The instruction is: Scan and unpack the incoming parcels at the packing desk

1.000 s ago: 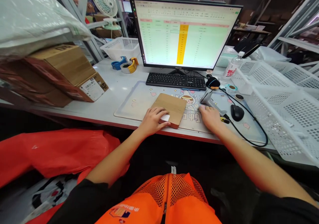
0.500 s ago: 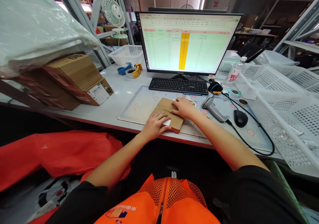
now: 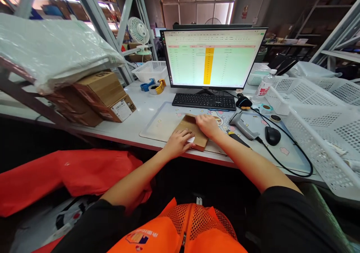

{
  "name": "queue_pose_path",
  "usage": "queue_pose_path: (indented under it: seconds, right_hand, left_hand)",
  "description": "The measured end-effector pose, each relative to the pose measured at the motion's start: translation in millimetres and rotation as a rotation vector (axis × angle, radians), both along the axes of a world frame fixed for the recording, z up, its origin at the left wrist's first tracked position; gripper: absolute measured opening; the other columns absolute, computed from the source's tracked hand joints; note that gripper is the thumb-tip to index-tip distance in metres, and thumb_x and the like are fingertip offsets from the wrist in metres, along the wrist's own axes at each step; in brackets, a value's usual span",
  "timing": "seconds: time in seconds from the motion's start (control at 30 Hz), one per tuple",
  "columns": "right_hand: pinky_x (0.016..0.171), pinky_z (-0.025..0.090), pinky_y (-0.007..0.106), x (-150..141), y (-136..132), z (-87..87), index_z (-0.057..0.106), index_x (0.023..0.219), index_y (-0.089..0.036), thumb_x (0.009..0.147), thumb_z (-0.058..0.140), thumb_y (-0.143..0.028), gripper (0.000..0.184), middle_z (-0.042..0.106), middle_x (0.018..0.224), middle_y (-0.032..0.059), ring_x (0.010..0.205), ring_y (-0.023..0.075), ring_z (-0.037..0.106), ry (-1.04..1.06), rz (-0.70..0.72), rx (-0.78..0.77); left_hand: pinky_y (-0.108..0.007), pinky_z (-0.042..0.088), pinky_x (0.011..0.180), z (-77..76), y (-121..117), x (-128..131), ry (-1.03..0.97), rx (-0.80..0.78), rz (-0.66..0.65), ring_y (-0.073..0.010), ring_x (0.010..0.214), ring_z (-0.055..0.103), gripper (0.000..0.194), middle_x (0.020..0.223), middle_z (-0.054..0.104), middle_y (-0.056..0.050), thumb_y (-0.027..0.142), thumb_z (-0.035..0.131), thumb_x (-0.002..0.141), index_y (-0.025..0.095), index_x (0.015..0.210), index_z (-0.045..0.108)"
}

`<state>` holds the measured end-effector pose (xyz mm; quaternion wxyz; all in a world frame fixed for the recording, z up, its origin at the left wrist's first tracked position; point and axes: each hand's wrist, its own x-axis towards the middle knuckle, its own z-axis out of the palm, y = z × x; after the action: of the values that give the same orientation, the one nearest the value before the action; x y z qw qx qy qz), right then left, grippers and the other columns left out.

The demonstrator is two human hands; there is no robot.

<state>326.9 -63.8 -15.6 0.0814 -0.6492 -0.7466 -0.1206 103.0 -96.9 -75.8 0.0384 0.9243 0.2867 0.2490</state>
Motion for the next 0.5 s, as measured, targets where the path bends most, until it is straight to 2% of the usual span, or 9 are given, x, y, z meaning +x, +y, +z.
queue_pose_path:
  seconds: [0.1,0.17,0.23,0.3,0.33,0.4,0.43,0.5]
  right_hand:
    - [0.095,0.043,0.040,19,24,23.6,0.069,0.124,-0.006,0.109,0.037,-0.027,0.042,0.070,0.126,0.0288,0.116,0.0346,0.063,0.066,-0.136,0.037]
    - [0.094,0.045,0.039,28,35,30.5,0.072,0.121,-0.009,0.109,0.041,-0.032,0.041,0.072,0.123,0.0260,0.113,0.0334,0.066,0.109,-0.181,0.001]
    - [0.091,0.046,0.036,31,40,25.7,0.073,0.120,-0.012,0.111,0.039,-0.036,0.042,0.076,0.118,0.0220,0.107,0.0300,0.070,0.149,-0.206,-0.053]
    - [0.089,0.048,0.034,31,41,12.6,0.072,0.124,-0.013,0.112,0.033,-0.037,0.047,0.076,0.119,0.0209,0.105,0.0275,0.072,0.184,-0.237,-0.087]
    - [0.089,0.048,0.033,30,42,5.4,0.072,0.125,-0.013,0.113,0.031,-0.038,0.049,0.076,0.121,0.0209,0.106,0.0269,0.072,0.199,-0.251,-0.100]
    - [0.089,0.049,0.033,31,43,-6.5,0.074,0.123,-0.013,0.113,0.028,-0.038,0.053,0.076,0.123,0.0210,0.109,0.0267,0.073,0.226,-0.274,-0.125]
    - [0.090,0.049,0.033,31,44,-10.3,0.075,0.122,-0.014,0.113,0.029,-0.039,0.053,0.076,0.123,0.0211,0.110,0.0269,0.073,0.238,-0.284,-0.136]
    - [0.091,0.049,0.033,33,47,-13.5,0.076,0.122,-0.014,0.113,0.029,-0.040,0.054,0.075,0.125,0.0217,0.112,0.0269,0.072,0.254,-0.299,-0.150]
  left_hand:
    - [-0.047,0.052,0.106,6.6,-1,-4,0.011,0.010,-0.033,-0.0304,0.119,0.065,0.039,0.130,0.071,-0.012,0.047,0.073,0.098,0.023,0.128,0.073]
    - [-0.044,0.053,0.103,17.9,5,-7,0.048,-0.013,-0.085,-0.0291,0.113,0.066,0.038,0.122,0.072,-0.011,0.049,0.074,0.097,0.023,0.124,0.075]
    - [-0.040,0.053,0.100,35.3,18,-6,0.134,-0.084,-0.146,-0.0273,0.108,0.068,0.034,0.113,0.073,-0.009,0.052,0.072,0.097,0.024,0.115,0.079]
    - [-0.038,0.053,0.100,55.5,36,0,0.254,-0.175,-0.160,-0.0278,0.112,0.068,0.036,0.116,0.073,-0.008,0.056,0.075,0.093,0.027,0.114,0.080]
    - [-0.038,0.052,0.100,65.3,45,5,0.314,-0.219,-0.141,-0.0290,0.117,0.067,0.043,0.123,0.072,-0.008,0.058,0.080,0.087,0.029,0.119,0.079]
    - [-0.037,0.052,0.100,82.2,61,19,0.450,-0.314,-0.070,-0.0316,0.125,0.064,0.070,0.137,0.068,-0.010,0.061,0.089,0.073,0.028,0.132,0.073]
    - [-0.036,0.052,0.097,89.0,67,27,0.514,-0.361,-0.034,-0.0323,0.124,0.064,0.080,0.139,0.068,-0.011,0.062,0.091,0.066,0.025,0.134,0.071]
    - [-0.034,0.053,0.085,99.7,74,42,0.612,-0.434,0.009,-0.0317,0.111,0.068,0.081,0.128,0.073,-0.013,0.066,0.091,0.063,0.019,0.126,0.073]
